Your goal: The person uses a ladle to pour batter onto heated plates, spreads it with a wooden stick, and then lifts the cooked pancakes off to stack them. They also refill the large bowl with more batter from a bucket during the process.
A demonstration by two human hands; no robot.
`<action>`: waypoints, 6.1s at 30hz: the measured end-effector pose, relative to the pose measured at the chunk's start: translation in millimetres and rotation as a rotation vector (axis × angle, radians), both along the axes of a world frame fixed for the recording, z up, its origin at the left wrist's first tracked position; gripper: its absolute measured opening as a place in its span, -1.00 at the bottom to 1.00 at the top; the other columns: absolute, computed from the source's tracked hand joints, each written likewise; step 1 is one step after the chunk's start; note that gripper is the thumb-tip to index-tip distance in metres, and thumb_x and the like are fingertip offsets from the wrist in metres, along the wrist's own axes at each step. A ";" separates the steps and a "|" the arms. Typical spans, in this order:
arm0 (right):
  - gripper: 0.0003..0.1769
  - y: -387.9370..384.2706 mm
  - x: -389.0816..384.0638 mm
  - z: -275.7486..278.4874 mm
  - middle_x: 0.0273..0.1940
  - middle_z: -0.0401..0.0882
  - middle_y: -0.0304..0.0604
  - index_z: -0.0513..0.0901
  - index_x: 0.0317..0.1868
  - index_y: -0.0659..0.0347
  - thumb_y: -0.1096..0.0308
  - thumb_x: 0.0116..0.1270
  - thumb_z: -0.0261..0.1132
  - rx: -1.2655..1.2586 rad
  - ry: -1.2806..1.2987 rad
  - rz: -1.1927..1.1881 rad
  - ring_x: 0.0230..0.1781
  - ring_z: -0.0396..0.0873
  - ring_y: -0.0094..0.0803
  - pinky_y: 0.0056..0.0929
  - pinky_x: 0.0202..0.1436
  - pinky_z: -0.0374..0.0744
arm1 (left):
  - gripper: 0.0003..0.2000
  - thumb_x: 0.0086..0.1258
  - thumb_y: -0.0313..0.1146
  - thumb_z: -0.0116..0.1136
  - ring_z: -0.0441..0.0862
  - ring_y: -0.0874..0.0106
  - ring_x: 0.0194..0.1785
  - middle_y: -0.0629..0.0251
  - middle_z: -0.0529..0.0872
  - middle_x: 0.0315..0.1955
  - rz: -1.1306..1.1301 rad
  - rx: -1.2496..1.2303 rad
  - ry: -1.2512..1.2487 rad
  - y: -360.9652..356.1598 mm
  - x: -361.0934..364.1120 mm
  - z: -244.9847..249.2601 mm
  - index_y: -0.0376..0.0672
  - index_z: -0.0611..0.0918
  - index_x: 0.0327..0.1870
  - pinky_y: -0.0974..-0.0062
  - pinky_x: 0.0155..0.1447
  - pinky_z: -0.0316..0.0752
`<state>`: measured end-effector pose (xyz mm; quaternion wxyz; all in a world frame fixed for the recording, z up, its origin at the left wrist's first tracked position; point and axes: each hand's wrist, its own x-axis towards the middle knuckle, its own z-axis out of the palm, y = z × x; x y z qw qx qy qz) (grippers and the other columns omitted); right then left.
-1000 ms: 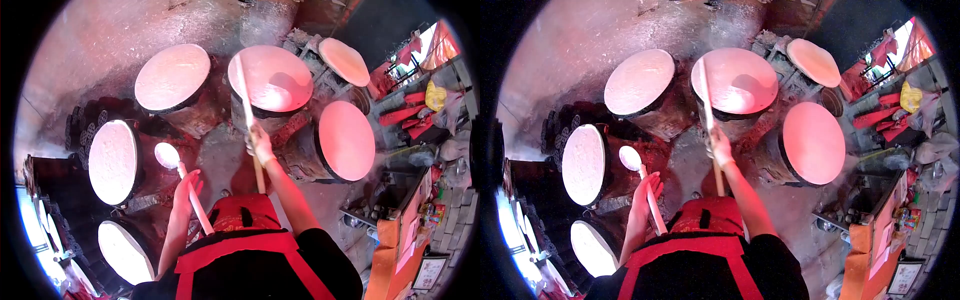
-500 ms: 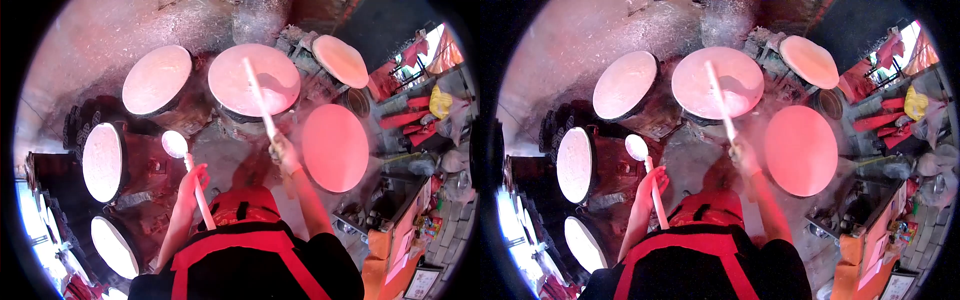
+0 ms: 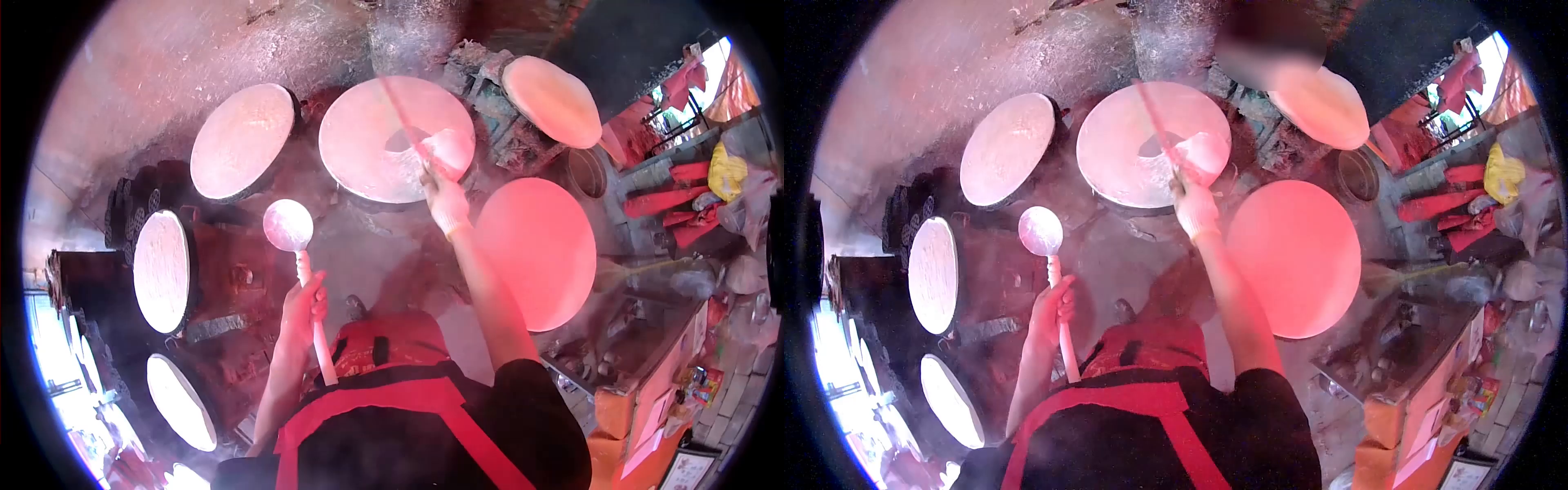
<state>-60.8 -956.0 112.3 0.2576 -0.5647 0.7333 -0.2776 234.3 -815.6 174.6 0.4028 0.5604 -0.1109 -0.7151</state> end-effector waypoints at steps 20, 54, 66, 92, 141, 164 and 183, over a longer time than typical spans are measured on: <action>-0.65 61.4 55.2 -118.7 -0.67 0.21 -0.56 0.55 0.18 -0.12 0.15 0.40 0.20 -0.324 -0.739 -0.335 -0.81 0.07 -0.72 -0.63 -0.78 0.08 | -0.81 0.44 -0.36 0.00 0.26 0.71 -0.57 0.45 0.41 -0.48 -0.313 -0.031 0.202 -40.4 12.0 8.2 -0.26 0.43 -0.05 0.79 -0.62 0.10; -0.60 98.6 13.0 -59.5 -0.12 0.61 -0.15 0.49 0.23 0.10 0.24 0.43 0.17 -0.095 -0.494 -0.148 -0.14 0.54 -0.47 -0.46 -0.04 0.48 | -0.90 0.41 -0.45 -0.02 0.22 0.70 -0.66 0.47 0.35 -0.57 -0.238 0.148 0.481 -120.1 -18.9 29.9 -0.24 0.39 -0.14 0.79 -0.72 0.10; -0.51 149.0 45.6 -18.2 0.23 0.45 0.04 0.39 0.25 0.42 0.28 0.43 0.15 -0.092 -0.276 0.150 0.25 0.42 -0.34 -0.46 0.32 0.31 | -0.91 0.35 -0.52 -0.03 0.25 0.69 -0.65 0.40 0.38 -0.55 0.276 0.233 0.520 25.3 100.1 -22.8 -0.23 0.36 -0.21 0.80 -0.70 0.12; -0.54 187.8 694.3 2.2 0.00 0.55 -0.10 0.57 0.02 -0.02 0.24 0.05 0.38 -0.900 -0.125 2.304 -0.17 0.60 -0.15 -0.20 -0.13 0.55 | -0.96 0.43 -0.51 -0.08 0.17 0.75 -0.63 0.47 0.29 -0.56 2.124 -0.434 0.300 301.5 192.3 16.8 -0.24 0.36 -0.22 0.82 -0.68 0.06; -0.51 736.3 1064.9 -83.1 -0.26 0.66 -0.14 0.64 -0.25 0.37 0.14 -0.03 0.55 0.767 -0.406 1.315 -0.40 0.58 -0.32 -0.30 -0.26 0.61 | -0.76 0.45 -0.53 -0.15 0.25 0.61 -0.63 0.33 0.32 -0.53 3.347 -1.400 0.323 465.6 39.1 60.8 -0.48 0.28 0.04 0.70 -0.64 0.27; -0.61 721.1 465.4 54.4 -0.53 0.42 -0.38 0.46 0.20 0.13 0.16 0.47 0.00 0.950 0.683 2.565 -0.69 0.27 -0.63 -0.63 -0.63 0.27 | -0.67 0.24 -0.44 -0.03 0.58 0.29 -0.20 0.26 0.58 -0.34 0.786 1.405 -1.268 802.8 -190.4 -179.3 0.03 0.58 0.03 0.32 -0.12 0.49; -0.29 731.4 411.1 -3.6 -0.37 0.58 0.29 -0.11 0.49 -0.04 0.38 0.39 -0.06 -0.362 0.648 3.333 -0.44 0.58 0.19 0.12 -0.36 0.51 | -0.83 0.38 -0.53 -0.04 0.31 0.64 -0.57 0.40 0.34 -0.53 2.942 -1.656 0.279 776.7 -49.8 -87.3 -0.36 0.32 -0.09 0.76 -0.52 0.31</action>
